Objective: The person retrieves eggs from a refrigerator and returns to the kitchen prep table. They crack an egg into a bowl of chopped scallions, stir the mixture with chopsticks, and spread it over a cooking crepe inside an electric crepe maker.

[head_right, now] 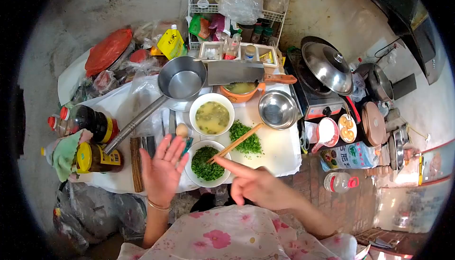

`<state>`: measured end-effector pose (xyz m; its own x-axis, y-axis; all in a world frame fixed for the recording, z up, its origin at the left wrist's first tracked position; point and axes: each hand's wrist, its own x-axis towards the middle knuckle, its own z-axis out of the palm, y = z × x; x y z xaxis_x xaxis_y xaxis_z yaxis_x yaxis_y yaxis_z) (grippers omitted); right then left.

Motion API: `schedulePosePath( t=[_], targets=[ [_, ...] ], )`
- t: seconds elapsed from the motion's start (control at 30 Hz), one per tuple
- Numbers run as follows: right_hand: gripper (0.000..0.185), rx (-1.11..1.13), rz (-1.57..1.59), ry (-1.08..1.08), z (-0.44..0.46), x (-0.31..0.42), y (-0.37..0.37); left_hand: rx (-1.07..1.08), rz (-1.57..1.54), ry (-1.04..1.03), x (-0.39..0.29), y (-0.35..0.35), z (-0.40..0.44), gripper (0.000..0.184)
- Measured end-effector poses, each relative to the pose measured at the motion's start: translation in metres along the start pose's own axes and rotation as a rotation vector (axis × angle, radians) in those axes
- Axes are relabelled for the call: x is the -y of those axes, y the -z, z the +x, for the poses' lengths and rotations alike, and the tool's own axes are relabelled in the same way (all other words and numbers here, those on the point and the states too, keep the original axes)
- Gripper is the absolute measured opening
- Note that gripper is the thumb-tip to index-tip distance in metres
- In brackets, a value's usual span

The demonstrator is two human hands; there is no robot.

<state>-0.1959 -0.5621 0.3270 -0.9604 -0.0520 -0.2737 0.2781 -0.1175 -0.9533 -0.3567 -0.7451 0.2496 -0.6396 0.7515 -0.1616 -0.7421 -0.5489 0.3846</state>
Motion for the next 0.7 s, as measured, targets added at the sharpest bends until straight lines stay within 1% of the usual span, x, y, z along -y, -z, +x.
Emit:
schedulePosePath(
  t=[0.03,0.07,0.1,0.17,0.2,0.27,0.3,0.33,0.37,0.4,0.43,0.47,0.5,0.57,0.6,0.63,0.67,0.7],
  targets=[
    [0.075,0.016,-0.240,0.003,0.010,-0.004,-0.010,0.011,-0.015,0.044,0.007,-0.004,0.000,0.069],
    [0.081,0.025,-0.478,0.001,0.019,-0.008,-0.021,0.010,-0.141,0.108,0.013,-0.006,0.001,0.072],
    [0.081,0.005,-0.679,0.119,0.030,-0.020,-0.031,0.004,-0.105,0.144,0.021,-0.011,0.003,0.075],
    [0.079,-0.093,-1.074,0.128,0.050,-0.030,-0.049,0.053,-0.131,0.240,0.030,-0.022,0.001,0.077],
    [0.079,-0.102,-1.072,0.125,0.050,-0.036,-0.046,0.071,-0.062,0.247,0.033,-0.026,-0.002,0.080],
    [0.074,-0.151,-1.222,0.137,0.050,-0.050,-0.040,0.109,-0.084,0.293,0.030,-0.019,-0.004,0.081],
    [0.074,-0.146,-1.222,0.135,0.045,-0.055,-0.035,0.143,-0.110,0.329,0.030,-0.015,-0.006,0.082],
    [0.066,-0.220,-1.227,0.208,0.035,-0.060,-0.028,0.122,-0.147,0.366,0.034,-0.010,-0.007,0.084],
    [0.059,-0.297,-1.230,0.283,0.026,-0.064,-0.021,0.121,-0.148,0.362,0.033,-0.011,-0.009,0.084],
    [0.059,-0.294,-1.233,0.286,0.018,-0.068,-0.015,0.076,-0.192,0.340,0.030,-0.013,-0.011,0.086],
    [0.049,-0.403,-1.008,0.372,0.010,-0.072,-0.010,0.028,-0.238,0.314,0.028,-0.015,-0.013,0.089],
    [0.040,-0.500,-0.776,0.450,0.002,-0.075,-0.006,-0.007,-0.206,0.260,0.020,-0.010,-0.017,0.084],
    [0.040,-0.487,-0.773,0.454,-0.005,-0.074,-0.003,-0.014,-0.207,0.248,0.009,0.003,-0.023,0.084],
    [0.023,-0.627,-0.358,0.190,-0.017,-0.071,-0.002,0.115,-0.127,0.208,-0.014,0.042,-0.043,0.082],
    [0.023,-0.618,-0.349,0.182,-0.019,-0.075,-0.001,0.040,0.025,0.164,-0.025,0.057,-0.055,0.072],
    [0.021,-0.660,-0.361,0.115,-0.021,-0.082,0.001,-0.033,0.176,0.127,-0.035,0.071,-0.068,0.065],
    [0.020,-0.707,-0.376,0.044,-0.022,-0.088,0.001,-0.121,0.479,0.145,-0.048,0.090,-0.083,0.048],
    [0.020,-0.711,-0.373,0.033,-0.019,-0.095,0.001,-0.201,0.781,0.163,-0.054,0.103,-0.096,0.033]
  ],
)
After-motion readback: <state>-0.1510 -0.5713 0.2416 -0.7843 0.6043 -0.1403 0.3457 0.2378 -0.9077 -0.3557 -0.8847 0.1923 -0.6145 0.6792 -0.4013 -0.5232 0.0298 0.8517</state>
